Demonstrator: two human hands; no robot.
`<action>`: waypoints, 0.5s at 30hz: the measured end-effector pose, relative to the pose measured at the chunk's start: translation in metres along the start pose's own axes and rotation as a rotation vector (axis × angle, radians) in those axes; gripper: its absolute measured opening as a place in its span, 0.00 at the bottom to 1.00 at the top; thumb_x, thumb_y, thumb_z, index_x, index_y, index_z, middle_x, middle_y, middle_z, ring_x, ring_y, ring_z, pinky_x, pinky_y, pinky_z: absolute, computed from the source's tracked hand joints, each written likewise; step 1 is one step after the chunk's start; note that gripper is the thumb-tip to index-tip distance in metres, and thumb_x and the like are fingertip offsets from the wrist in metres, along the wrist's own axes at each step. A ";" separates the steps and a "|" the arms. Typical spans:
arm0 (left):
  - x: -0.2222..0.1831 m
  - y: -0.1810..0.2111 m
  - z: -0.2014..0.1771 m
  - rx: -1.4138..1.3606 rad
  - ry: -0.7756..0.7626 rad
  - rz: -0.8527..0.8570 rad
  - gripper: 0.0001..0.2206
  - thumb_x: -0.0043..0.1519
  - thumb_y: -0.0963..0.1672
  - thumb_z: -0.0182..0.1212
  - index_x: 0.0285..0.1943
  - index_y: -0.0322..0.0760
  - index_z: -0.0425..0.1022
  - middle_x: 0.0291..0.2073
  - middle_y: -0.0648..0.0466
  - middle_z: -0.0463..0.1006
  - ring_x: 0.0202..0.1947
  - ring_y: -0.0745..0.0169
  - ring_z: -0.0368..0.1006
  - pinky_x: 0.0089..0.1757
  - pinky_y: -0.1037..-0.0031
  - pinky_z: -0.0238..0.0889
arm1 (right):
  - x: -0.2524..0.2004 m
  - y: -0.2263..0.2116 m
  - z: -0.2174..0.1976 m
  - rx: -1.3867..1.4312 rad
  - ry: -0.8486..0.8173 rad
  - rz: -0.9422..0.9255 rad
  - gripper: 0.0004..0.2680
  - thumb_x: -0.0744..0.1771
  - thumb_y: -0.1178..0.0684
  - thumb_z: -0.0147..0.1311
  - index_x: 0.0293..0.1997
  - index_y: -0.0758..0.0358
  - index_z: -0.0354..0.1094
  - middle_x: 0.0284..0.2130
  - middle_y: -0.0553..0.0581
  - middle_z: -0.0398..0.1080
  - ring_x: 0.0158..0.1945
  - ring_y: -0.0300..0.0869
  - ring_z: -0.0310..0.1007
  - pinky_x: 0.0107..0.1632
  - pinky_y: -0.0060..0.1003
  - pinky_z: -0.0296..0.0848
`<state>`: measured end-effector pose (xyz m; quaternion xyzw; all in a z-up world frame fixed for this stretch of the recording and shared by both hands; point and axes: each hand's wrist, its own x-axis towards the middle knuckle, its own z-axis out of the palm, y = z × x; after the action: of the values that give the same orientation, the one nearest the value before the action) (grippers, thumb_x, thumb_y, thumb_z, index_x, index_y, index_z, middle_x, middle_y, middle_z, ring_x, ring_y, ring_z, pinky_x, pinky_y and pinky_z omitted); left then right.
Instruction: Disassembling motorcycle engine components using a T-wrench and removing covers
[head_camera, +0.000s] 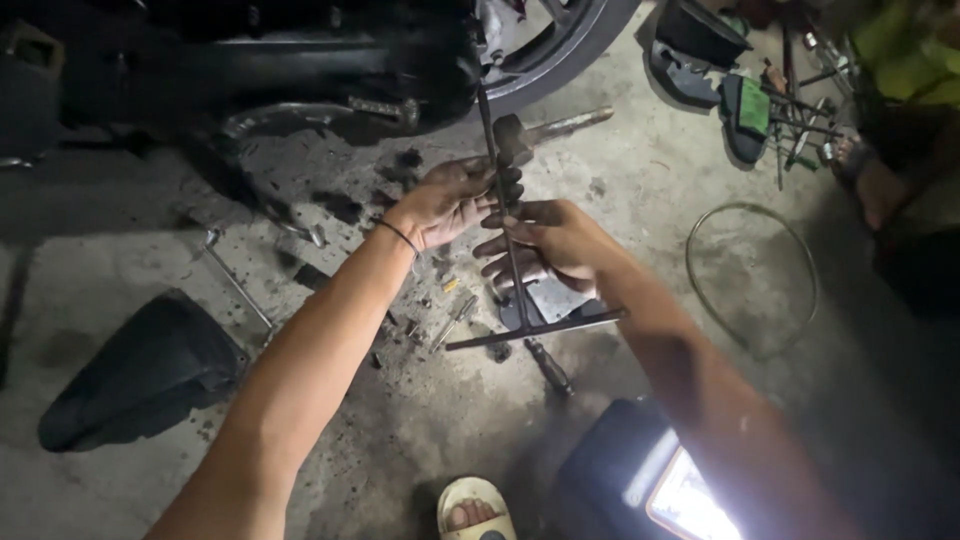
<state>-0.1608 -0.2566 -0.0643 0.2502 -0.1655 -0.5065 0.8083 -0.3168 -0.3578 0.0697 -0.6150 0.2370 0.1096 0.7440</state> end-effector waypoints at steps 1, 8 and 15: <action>0.000 0.001 -0.005 0.002 0.005 -0.003 0.13 0.68 0.38 0.57 0.61 0.32 0.72 0.50 0.43 0.82 0.52 0.49 0.80 0.53 0.63 0.75 | 0.006 0.003 -0.006 0.005 -0.003 0.002 0.15 0.69 0.57 0.51 0.57 0.82 0.63 0.36 0.76 0.75 0.33 0.59 0.81 0.35 0.53 0.83; 0.002 0.012 0.005 0.245 0.230 0.002 0.10 0.61 0.40 0.69 0.49 0.33 0.77 0.33 0.50 0.84 0.28 0.61 0.82 0.29 0.82 0.78 | 0.011 -0.002 -0.003 -0.268 0.140 0.084 0.15 0.63 0.57 0.65 0.48 0.80 0.69 0.32 0.75 0.75 0.29 0.59 0.81 0.34 0.51 0.84; 0.002 0.021 0.004 0.285 0.235 0.030 0.10 0.58 0.40 0.73 0.46 0.31 0.80 0.31 0.46 0.84 0.26 0.58 0.83 0.29 0.80 0.76 | 0.017 0.003 0.004 -0.266 0.233 0.067 0.15 0.60 0.57 0.72 0.43 0.78 0.72 0.28 0.70 0.74 0.28 0.53 0.82 0.34 0.42 0.85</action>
<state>-0.1467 -0.2522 -0.0487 0.4169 -0.1438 -0.4331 0.7861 -0.3029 -0.3555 0.0594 -0.7084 0.3253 0.0926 0.6196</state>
